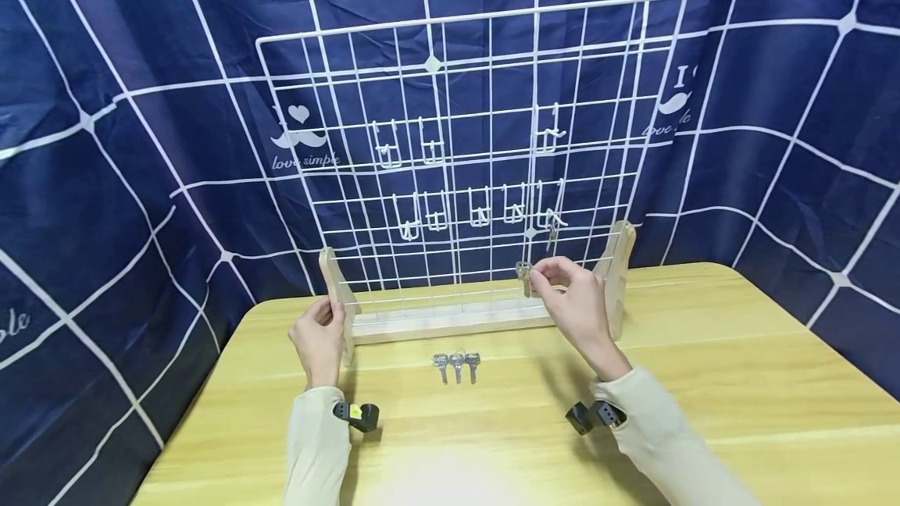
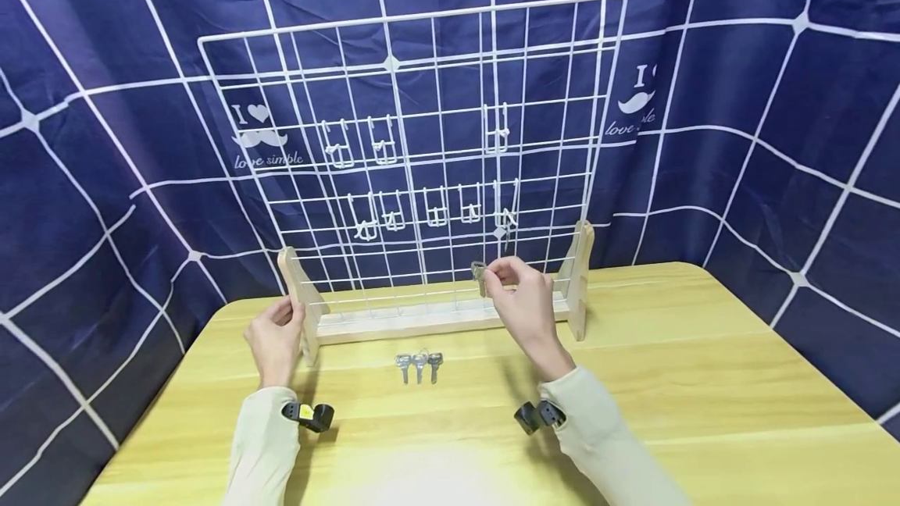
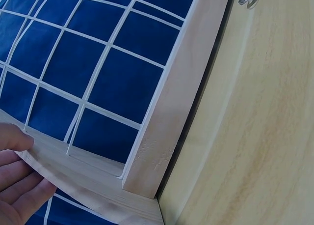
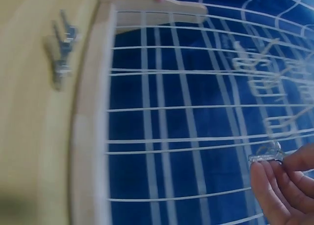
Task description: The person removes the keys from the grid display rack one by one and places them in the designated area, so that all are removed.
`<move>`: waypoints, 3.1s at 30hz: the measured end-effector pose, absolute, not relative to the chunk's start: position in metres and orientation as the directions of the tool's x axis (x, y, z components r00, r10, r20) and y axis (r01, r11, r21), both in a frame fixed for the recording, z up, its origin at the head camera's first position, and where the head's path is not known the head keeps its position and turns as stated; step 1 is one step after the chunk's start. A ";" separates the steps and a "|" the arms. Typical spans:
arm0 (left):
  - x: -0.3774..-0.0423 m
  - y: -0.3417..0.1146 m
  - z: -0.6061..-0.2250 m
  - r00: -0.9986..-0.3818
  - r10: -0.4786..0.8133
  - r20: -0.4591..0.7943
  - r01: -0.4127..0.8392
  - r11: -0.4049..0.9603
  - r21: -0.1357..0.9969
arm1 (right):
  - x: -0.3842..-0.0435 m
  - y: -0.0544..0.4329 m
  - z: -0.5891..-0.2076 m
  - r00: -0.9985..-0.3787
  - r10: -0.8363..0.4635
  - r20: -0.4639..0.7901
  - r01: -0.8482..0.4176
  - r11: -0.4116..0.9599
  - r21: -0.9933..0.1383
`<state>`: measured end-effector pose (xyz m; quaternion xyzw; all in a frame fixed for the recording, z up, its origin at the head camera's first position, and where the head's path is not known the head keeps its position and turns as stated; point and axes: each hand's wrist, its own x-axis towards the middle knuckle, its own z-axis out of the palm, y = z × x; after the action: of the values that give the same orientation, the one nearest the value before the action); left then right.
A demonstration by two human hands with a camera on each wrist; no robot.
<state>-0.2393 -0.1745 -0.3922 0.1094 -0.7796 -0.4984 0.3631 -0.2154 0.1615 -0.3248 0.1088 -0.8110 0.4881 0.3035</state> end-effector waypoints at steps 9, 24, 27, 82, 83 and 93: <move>-0.240 -0.174 -0.392 -0.709 -0.528 0.467 0.205 0.480 0.853 | -0.229 0.165 -0.364 -0.965 0.037 0.261 -0.236 0.314 -0.920; -0.239 -0.173 -0.392 -0.704 -0.528 0.475 0.209 0.484 0.850 | -0.231 0.161 -0.381 -0.987 0.005 0.162 -0.155 0.242 -0.958; -0.240 -0.173 -0.392 -0.709 -0.528 0.467 0.206 0.479 0.853 | -0.231 0.161 -0.384 -0.988 0.008 0.156 -0.148 0.264 -0.953; -0.243 -0.172 -0.395 -0.709 -0.534 0.461 0.194 0.481 0.855 | -0.239 0.148 -0.420 -0.955 -0.103 -0.278 0.230 0.334 -0.914; -0.243 -0.172 -0.394 -0.709 -0.534 0.461 0.193 0.481 0.855 | -0.240 0.148 -0.420 -0.953 -0.103 -0.283 0.235 0.335 -0.913; -0.242 -0.172 -0.393 -0.709 -0.540 0.453 0.192 0.470 0.861 | -0.243 0.147 -0.421 -0.942 -0.157 -0.296 0.223 0.365 -0.904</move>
<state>-0.2424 -0.1722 -0.3930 0.1119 -0.7761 -0.5023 0.3646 -0.2426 0.1473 -0.4212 -0.0203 -0.8089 0.5629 -0.1687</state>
